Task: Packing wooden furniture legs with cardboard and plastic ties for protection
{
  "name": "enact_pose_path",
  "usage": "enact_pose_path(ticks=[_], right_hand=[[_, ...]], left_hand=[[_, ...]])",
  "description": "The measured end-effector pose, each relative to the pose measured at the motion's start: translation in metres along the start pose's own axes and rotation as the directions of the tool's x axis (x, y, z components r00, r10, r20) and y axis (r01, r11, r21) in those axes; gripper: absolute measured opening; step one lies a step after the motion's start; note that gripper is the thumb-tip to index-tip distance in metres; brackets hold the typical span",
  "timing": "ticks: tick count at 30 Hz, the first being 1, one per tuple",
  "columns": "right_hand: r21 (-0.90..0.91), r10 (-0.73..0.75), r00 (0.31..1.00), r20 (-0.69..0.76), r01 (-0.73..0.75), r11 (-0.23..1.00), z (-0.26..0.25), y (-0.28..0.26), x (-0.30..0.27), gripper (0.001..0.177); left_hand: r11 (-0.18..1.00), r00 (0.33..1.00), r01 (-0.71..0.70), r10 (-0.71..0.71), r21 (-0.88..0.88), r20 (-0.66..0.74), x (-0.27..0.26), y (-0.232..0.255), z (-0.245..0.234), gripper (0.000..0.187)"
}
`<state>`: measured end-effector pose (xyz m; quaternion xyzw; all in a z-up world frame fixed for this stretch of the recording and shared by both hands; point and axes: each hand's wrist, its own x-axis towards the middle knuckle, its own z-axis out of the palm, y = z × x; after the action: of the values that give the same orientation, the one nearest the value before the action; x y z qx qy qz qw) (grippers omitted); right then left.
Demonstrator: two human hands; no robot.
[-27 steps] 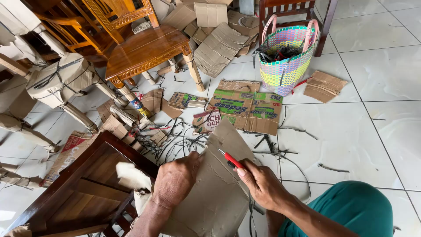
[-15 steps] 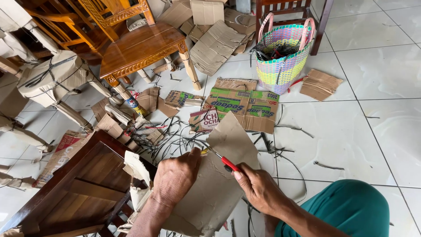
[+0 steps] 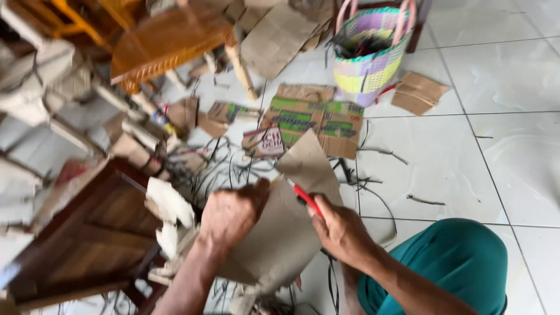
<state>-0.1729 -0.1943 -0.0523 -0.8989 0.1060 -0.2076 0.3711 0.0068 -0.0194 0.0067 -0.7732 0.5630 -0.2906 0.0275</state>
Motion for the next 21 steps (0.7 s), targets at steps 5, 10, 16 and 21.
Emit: enact_pose_path(ticks=[5,10,16,21], right_hand=[[0.007,0.158,0.985,0.068,-0.158,0.987,0.002,-0.002,-0.027,0.016],[-0.028,0.253,0.965,0.065,-0.252,0.967,0.034,0.048,-0.068,0.007],[-0.046,0.364,0.925,0.110,-0.361,0.932,0.035,0.060,-0.066,0.013],[0.328,0.226,0.971,0.078,-0.239,0.914,0.019,0.047,-0.035,0.025]], left_hand=[[0.999,0.996,-0.038,0.038,-0.005,0.076,-0.010,-0.012,0.037,0.031],[0.997,0.989,-0.064,0.059,-0.034,-0.132,0.016,-0.003,0.013,0.017],[0.956,0.998,-0.026,0.007,-0.293,-0.066,0.030,-0.006,-0.003,0.015],[0.961,0.999,-0.042,0.034,-0.274,-0.034,0.039,-0.007,-0.006,0.016]])
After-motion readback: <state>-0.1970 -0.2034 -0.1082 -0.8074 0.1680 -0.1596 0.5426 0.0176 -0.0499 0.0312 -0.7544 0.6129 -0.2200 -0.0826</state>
